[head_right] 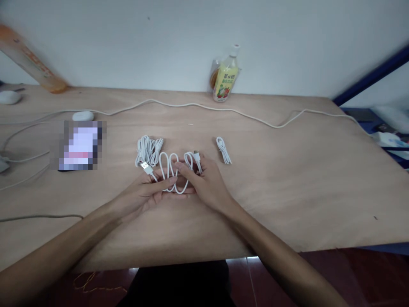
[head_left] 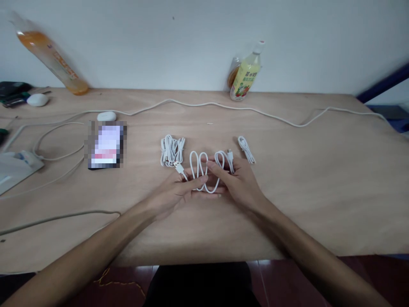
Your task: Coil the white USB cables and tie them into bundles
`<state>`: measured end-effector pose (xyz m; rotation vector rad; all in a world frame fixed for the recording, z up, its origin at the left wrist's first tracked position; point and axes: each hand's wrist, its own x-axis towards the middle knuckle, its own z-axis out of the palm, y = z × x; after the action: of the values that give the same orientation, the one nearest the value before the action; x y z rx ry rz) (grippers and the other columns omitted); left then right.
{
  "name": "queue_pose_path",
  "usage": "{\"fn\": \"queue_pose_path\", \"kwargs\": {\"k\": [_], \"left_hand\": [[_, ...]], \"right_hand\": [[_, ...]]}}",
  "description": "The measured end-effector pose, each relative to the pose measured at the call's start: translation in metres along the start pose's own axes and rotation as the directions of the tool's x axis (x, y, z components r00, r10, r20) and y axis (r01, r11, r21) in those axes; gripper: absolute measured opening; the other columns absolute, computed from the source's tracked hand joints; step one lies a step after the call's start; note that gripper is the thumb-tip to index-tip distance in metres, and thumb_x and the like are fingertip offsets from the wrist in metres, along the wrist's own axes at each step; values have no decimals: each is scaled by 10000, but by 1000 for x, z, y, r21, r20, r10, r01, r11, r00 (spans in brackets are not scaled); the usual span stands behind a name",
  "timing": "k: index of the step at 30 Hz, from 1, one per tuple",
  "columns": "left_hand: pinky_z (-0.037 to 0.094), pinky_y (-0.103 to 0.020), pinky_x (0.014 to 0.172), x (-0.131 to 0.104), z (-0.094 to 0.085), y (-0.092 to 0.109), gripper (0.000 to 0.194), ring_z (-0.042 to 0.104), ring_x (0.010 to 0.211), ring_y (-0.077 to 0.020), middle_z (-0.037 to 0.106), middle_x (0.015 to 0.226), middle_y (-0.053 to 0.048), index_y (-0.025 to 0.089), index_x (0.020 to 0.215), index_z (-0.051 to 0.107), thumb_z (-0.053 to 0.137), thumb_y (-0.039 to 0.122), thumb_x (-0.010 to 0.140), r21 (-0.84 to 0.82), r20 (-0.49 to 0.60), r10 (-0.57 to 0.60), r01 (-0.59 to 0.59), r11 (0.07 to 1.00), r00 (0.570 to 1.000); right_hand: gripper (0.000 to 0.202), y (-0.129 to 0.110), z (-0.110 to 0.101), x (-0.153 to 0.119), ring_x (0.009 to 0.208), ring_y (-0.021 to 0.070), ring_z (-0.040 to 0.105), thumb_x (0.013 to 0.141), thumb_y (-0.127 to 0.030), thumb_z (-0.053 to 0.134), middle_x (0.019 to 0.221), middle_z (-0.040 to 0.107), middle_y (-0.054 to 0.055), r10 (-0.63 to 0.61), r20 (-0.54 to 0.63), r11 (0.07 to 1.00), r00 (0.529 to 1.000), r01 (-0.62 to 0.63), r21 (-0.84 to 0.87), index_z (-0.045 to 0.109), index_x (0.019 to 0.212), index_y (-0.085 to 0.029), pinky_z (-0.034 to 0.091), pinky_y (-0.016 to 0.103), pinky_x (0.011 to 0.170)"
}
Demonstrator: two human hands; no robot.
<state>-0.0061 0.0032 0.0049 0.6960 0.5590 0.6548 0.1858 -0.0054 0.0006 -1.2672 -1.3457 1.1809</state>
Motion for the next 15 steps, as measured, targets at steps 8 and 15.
{"fn": "queue_pose_path", "kwargs": {"k": [8, 15], "left_hand": [[677, -369, 950, 1, -2, 2, 241, 849, 1038, -259, 838, 1315, -133, 174, 1245, 846, 768, 210, 1019, 49, -77, 47, -43, 998, 996], [654, -447, 1033, 1, -4, 1, 288, 841, 1087, -286, 810, 1381, -150, 169, 1306, 817, 750, 218, 1030, 73, -124, 61, -53, 996, 990]], "right_hand": [[471, -5, -6, 7, 680, 160, 675, 794, -621, 917, 804, 767, 10, 203, 50, 923, 978, -208, 325, 864, 1060, -236, 565, 283, 609], [323, -4, -6, 7, 770, 191, 749, 860, -548, 871, 893, 831, 36, 99, 82, 957, 992, -117, 265, 881, 952, -239, 641, 373, 814]]}}
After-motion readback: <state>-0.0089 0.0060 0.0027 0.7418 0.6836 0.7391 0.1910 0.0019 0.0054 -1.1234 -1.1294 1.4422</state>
